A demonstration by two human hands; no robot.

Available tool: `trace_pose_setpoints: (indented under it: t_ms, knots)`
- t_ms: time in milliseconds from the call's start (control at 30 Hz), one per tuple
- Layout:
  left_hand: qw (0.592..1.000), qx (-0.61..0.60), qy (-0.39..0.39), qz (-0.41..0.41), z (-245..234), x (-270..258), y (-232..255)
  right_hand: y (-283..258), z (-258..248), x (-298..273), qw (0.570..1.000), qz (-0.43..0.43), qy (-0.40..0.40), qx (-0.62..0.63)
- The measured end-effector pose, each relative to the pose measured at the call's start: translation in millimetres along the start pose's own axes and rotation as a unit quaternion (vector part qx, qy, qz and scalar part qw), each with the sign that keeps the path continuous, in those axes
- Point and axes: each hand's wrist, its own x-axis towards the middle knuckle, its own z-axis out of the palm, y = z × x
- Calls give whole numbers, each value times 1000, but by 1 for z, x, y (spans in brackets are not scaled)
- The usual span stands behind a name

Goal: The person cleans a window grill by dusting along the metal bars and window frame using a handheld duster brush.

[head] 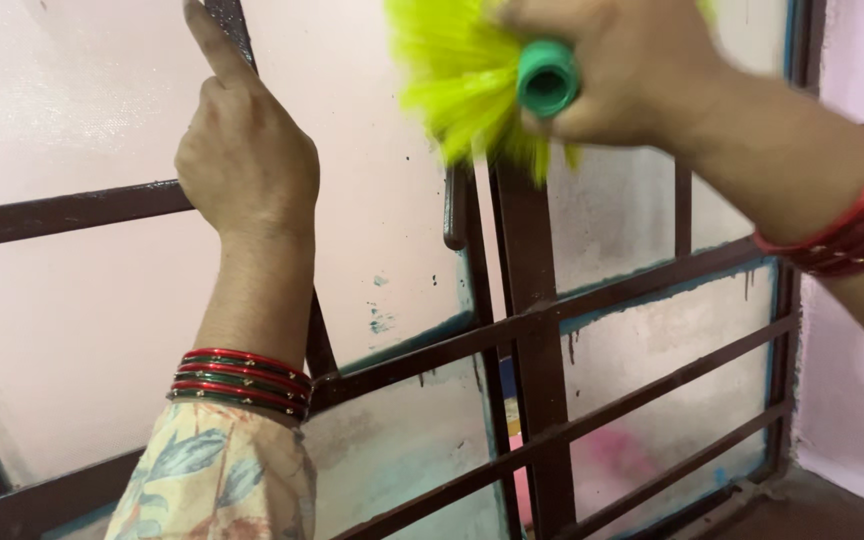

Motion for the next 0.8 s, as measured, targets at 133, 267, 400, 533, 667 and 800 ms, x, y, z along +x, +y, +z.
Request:
trace_pose_setpoints:
  t_ms: [133, 267, 400, 533, 667, 800]
  knots:
    - [1000, -2, -22, -12, 2, 0, -1, -22, 28, -11, 995, -4, -86, -42]
    - [1000, 4, 31, 5, 5, -4, 0, -46, 19, -36, 987, 4, -159, 20]
    - [999, -9, -42, -14, 0, -1, -1, -60, -6, -41, 957, 2, -275, 88]
    - [998, 45, 34, 37, -13, -12, 0, -45, -27, -39, 975, -13, -217, 41]
    - [993, 43, 90, 68, -21, -45, 3, -11, -21, -27, 998, -45, -21, -32]
    - [993, 52, 89, 61, -14, -54, 0, -8, 12, -13, 999, -23, 34, 9]
